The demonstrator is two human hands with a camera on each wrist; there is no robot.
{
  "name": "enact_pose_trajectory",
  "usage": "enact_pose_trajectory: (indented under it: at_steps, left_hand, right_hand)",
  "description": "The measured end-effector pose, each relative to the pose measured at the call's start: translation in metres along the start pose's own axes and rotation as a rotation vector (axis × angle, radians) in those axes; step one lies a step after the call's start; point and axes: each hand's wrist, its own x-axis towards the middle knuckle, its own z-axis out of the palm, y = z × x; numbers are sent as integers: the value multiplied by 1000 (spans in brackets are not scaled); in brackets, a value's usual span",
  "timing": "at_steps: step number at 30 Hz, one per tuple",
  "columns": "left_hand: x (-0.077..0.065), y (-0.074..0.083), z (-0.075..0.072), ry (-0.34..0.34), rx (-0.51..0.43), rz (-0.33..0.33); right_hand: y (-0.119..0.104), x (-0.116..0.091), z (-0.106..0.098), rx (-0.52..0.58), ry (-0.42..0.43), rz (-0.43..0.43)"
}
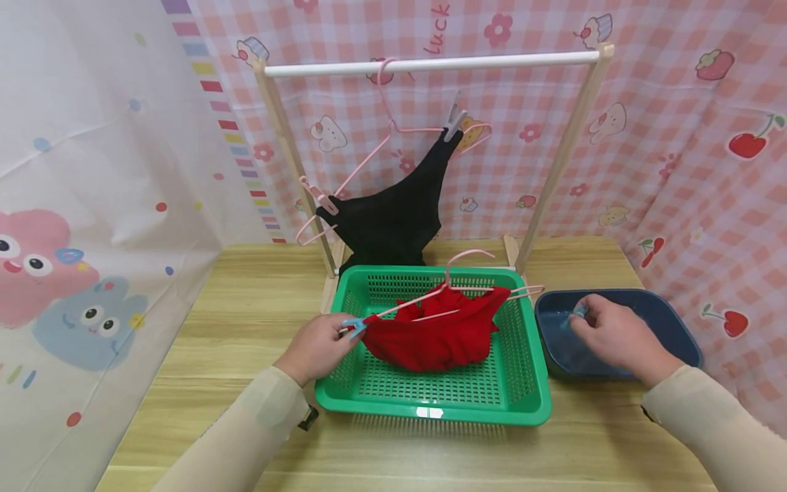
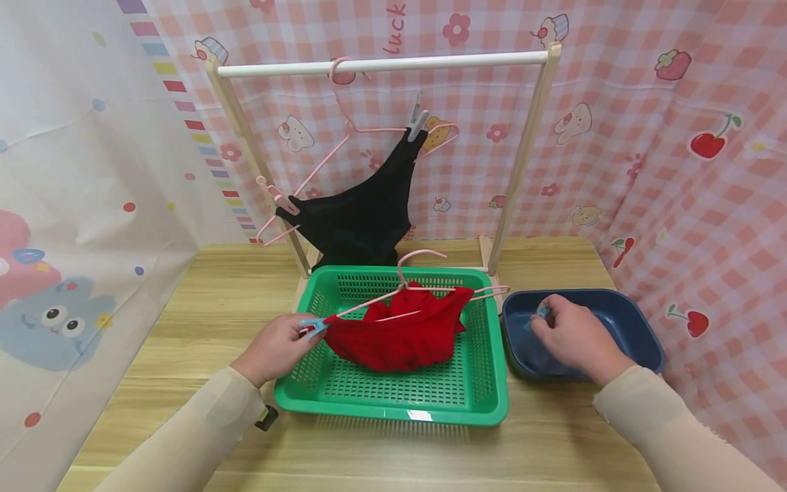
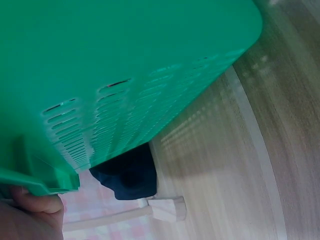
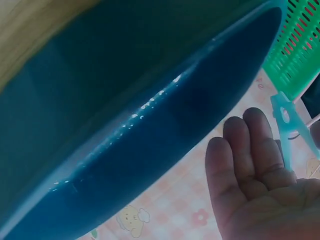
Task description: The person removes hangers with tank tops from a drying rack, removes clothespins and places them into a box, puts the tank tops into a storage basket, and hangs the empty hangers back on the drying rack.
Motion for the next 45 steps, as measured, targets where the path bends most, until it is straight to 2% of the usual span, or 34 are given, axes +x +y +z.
enact_pose_trajectory:
  at_steps: [5, 11, 17, 26, 37, 45]
  left_hand:
    - [0, 1, 0, 0, 2, 4]
    - [0, 1, 0, 2, 6, 3]
    - [0, 0, 0, 3, 10, -4]
    - [0, 0, 1, 0, 12, 1]
    - [0, 1, 0, -7, -6, -7]
    - [0, 0, 0, -11, -7, -10]
  right_hand:
    - [7, 3, 6, -34, -53, 7]
    - [14, 6, 14, -154, -132, -12]
    - [15, 10, 18, -237, -159, -49]
    - [15, 13, 27, -282, -197, -74]
    - [18, 20, 34, -326, -197, -76]
    - [18, 20, 40, -328, -164, -133]
